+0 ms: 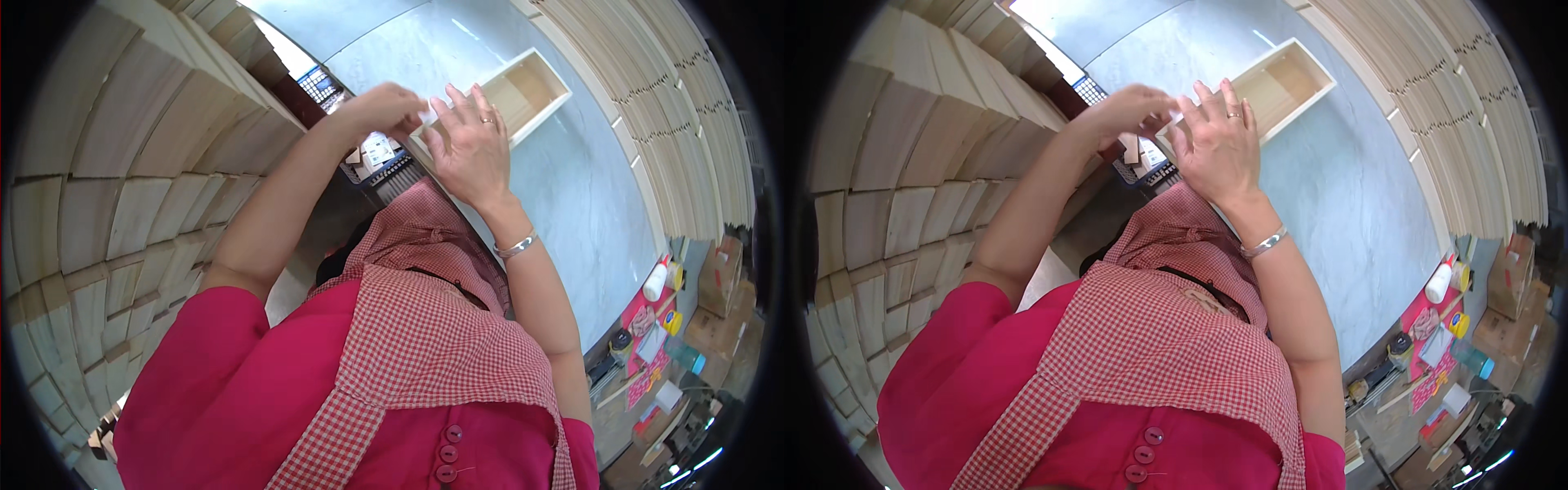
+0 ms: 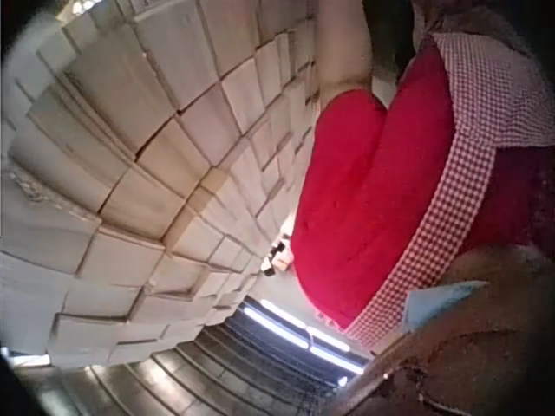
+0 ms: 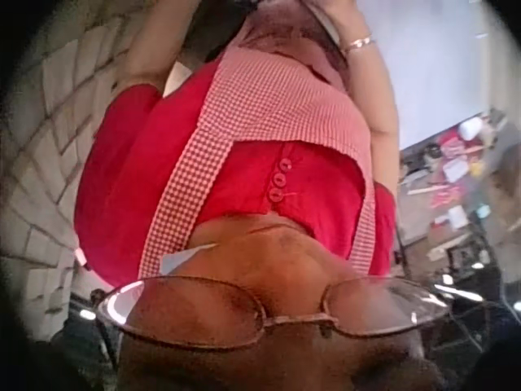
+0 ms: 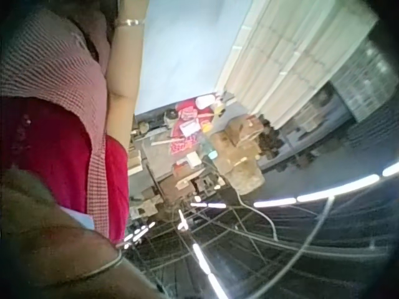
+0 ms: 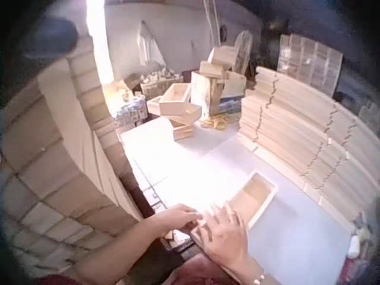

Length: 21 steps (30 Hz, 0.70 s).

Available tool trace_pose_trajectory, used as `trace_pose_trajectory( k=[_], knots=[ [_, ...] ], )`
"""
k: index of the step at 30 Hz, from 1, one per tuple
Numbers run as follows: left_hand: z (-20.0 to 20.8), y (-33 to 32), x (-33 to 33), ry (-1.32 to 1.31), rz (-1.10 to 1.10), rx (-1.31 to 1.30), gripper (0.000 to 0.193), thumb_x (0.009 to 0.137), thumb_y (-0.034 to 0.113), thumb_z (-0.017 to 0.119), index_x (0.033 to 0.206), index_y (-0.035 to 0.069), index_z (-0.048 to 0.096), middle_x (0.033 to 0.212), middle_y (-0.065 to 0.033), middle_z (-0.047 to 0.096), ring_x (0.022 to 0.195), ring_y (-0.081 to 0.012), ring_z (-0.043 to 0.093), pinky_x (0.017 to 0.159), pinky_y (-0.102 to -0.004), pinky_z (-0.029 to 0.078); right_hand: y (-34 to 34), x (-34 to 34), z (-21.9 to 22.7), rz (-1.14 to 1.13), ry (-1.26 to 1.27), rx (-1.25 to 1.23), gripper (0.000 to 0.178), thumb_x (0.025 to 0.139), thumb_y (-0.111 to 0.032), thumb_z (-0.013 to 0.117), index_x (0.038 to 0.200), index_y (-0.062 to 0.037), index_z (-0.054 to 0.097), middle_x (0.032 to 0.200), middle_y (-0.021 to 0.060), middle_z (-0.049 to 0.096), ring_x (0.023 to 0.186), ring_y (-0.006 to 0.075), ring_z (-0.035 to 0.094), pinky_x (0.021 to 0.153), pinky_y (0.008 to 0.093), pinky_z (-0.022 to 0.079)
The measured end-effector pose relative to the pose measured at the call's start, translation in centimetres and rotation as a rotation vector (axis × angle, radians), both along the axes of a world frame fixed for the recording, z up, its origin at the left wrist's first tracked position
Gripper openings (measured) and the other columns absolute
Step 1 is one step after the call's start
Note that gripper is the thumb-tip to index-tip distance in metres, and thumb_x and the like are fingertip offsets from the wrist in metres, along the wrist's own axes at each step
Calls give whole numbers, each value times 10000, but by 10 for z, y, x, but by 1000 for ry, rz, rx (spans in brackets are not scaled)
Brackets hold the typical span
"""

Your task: The person assembles small wooden boxes by applying glue to the edges of a rectangular frame and attaching a wooden base. They use a pneumatic nail gun to secure the base to the frame and then place the finished box on a stack of completed units.

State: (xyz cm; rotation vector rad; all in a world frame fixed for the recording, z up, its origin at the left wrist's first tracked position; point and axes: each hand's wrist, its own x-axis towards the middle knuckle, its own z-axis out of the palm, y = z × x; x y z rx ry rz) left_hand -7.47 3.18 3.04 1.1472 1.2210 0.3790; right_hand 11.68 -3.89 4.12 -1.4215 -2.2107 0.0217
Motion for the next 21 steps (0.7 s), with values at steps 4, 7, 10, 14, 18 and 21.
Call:
trace_pose_trajectory(
  k=[4, 7, 10, 14, 18, 21],
  knots=[
    [13, -14, 1, 86, -72, 37, 341, 1005, 353, 622, 856, 51, 678, 771, -2, 578, 692, -78, 515, 564, -238, 400, 3, -1, -8, 18, -50, -34, 423, 958, -308, 606, 1329, -114, 669, 1470, 124, 561, 1447, 403, 400, 1170, 507, 350],
    [0, -2, -4, 78, -136, -46, 353, 1009, 356, 623, 819, 61, 660, 760, -4, 578, 638, -69, 488, 524, -233, 361, 4, 0, -11, 41, -28, -44, 416, 966, -301, 591, 1326, -108, 671, 1469, 126, 560, 1444, 407, 404, 1157, 518, 372],
    [-7, -2, -7, -65, -146, -127, 353, 1016, 350, 629, 815, 60, 650, 768, -4, 590, 589, -54, 451, 497, -222, 339, 1, 1, -5, 67, -29, -62, 431, 954, -317, 604, 1324, -107, 672, 1476, 123, 554, 1444, 419, 400, 1130, 528, 405],
    [-16, -11, -8, -394, 98, -279, 283, 1029, 294, 634, 882, 53, 637, 776, 12, 597, 563, -37, 417, 479, -213, 314, -1, 1, 2, 80, -68, -66, 539, 870, -395, 696, 1326, -109, 668, 1465, 111, 558, 1446, 431, 393, 1089, 535, 452],
    [-25, -27, -9, -577, 292, -399, 201, 1034, 229, 629, 936, 54, 617, 780, 17, 596, 546, -34, 381, 471, -203, 296, -1, -1, 4, 88, -83, -75, 620, 790, -448, 767, 1297, -104, 672, 1453, 95, 561, 1447, 438, 388, 1057, 538, 486],
    [-17, -28, -10, -529, 246, -320, 197, 1032, 217, 629, 921, 54, 618, 781, 15, 595, 532, -31, 345, 469, -208, 291, -2, -2, 5, 77, -76, -87, 603, 782, -456, 781, 1262, -106, 678, 1442, 81, 564, 1447, 439, 384, 1049, 537, 496]
  ],
)
